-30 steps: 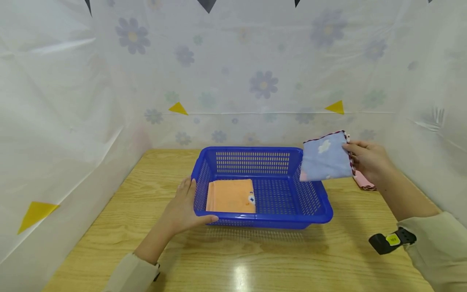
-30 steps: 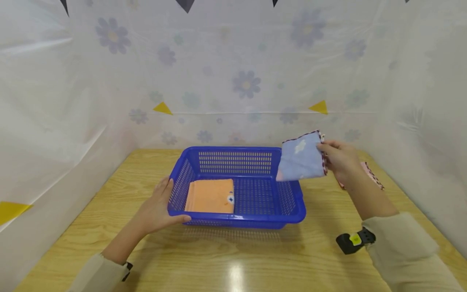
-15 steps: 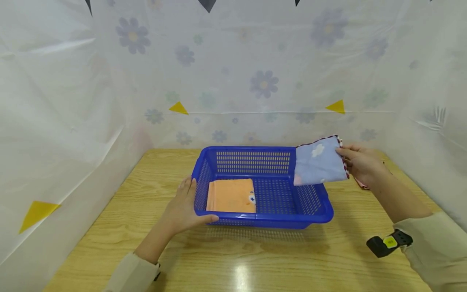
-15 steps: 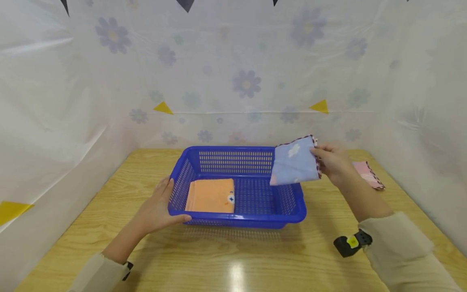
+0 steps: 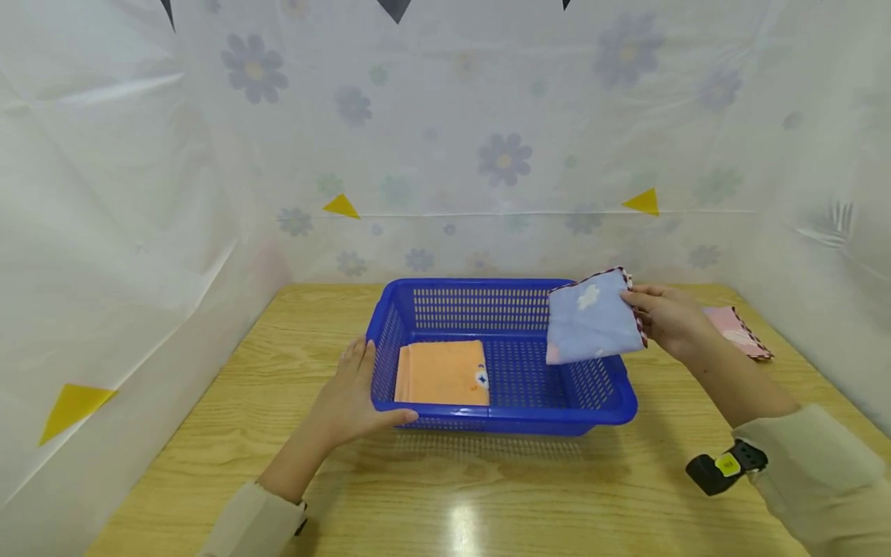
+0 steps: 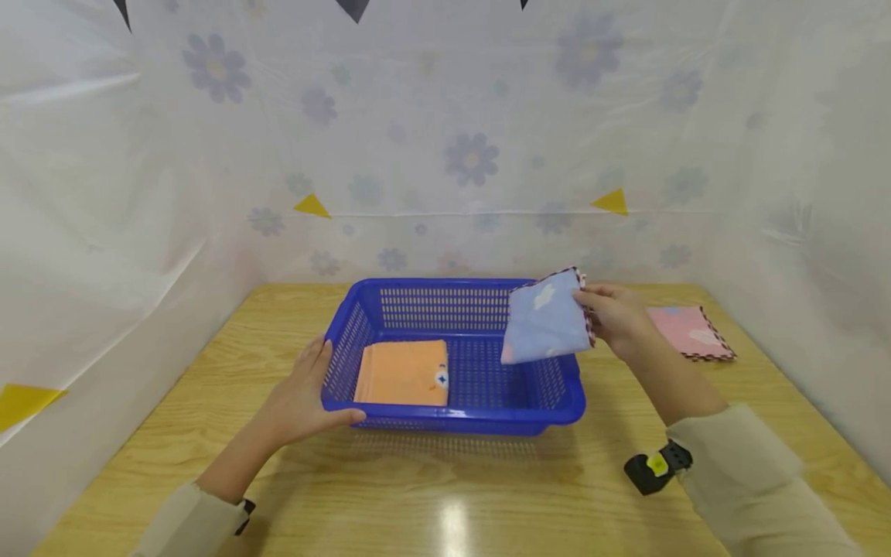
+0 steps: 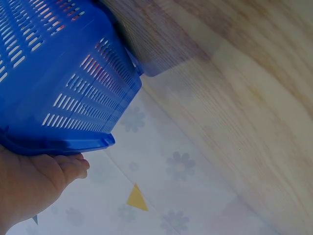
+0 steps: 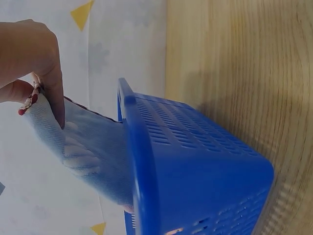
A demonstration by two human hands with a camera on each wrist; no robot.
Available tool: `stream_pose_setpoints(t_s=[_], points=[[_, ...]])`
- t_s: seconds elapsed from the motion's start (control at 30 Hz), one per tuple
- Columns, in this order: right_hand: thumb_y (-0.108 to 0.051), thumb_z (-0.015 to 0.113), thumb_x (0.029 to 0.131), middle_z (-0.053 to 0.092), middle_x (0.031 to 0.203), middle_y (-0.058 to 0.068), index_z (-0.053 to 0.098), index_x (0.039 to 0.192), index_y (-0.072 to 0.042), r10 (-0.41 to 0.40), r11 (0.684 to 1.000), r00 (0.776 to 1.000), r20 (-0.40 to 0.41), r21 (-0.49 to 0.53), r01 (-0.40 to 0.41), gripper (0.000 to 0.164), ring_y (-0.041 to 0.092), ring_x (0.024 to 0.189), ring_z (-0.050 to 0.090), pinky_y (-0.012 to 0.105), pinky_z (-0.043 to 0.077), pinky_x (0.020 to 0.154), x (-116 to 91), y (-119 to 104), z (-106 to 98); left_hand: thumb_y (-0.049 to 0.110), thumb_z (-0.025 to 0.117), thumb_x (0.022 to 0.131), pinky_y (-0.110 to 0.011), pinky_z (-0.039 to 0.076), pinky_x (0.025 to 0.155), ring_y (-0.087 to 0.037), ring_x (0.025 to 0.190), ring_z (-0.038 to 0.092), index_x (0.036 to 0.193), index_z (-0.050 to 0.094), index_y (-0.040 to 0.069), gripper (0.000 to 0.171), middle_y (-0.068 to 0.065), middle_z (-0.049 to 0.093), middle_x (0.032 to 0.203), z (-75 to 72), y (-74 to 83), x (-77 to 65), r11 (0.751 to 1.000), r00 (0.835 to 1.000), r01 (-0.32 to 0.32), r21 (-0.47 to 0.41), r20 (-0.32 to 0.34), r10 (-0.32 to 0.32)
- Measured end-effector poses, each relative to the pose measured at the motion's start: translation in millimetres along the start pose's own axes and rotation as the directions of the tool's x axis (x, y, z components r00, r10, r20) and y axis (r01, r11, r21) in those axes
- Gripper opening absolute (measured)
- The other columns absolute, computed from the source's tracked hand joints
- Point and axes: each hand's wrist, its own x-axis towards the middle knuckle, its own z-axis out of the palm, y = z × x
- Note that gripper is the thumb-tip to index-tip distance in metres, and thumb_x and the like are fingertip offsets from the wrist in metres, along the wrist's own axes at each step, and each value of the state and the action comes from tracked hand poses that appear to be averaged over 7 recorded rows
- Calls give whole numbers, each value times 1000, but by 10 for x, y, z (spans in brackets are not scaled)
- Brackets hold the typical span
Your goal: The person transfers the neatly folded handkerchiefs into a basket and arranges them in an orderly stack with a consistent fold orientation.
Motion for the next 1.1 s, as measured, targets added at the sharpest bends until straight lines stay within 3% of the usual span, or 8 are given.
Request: stream_pose_setpoints(t_s=[0.23, 0.6, 0.93, 1.1], points=[[-13, 51, 99, 60, 80, -8, 62, 84, -19, 17, 1000, 1000, -8, -17, -17, 20, 7, 68, 57, 22, 49, 61, 27, 48, 97, 73, 64, 69, -59, 20, 110, -44, 143, 6, 148, 11, -11, 127, -29, 7, 155, 4, 0, 3, 1000, 1000, 6, 0, 5, -6], [-16, 49, 100, 59, 82, -9, 53, 102, -8, 19, 996, 1000, -3, -82, -19, 8, 7, 69, 56, 21, 48, 61, 33, 114, 195, 75, 63, 69, -59, 22, 110, -43, 143, 6, 148, 12, -10, 127, -28, 7, 155, 14, 4, 21, 1000, 1000, 2, 3, 3, -2], [-17, 48, 101, 56, 81, -9, 49, 106, -7, 19, 992, 1000, 17, -128, -17, 11, 6, 66, 51, 22, 45, 58, 69, 188, 316, 74, 64, 69, -59, 22, 110, -44, 142, 7, 148, 13, -11, 127, -28, 7, 155, 6, 6, 12, 1000, 1000, 3, 3, -7, -3], [-17, 48, 101, 52, 79, -8, 51, 101, -8, 25, 984, 1000, -2, -175, -25, 10, 7, 62, 44, 23, 41, 55, 86, 212, 381, 75, 64, 68, -59, 22, 110, -44, 142, 7, 147, 13, -12, 128, -29, 8, 155, 10, 2, 8, 1000, 1000, 6, 3, -6, -6]])
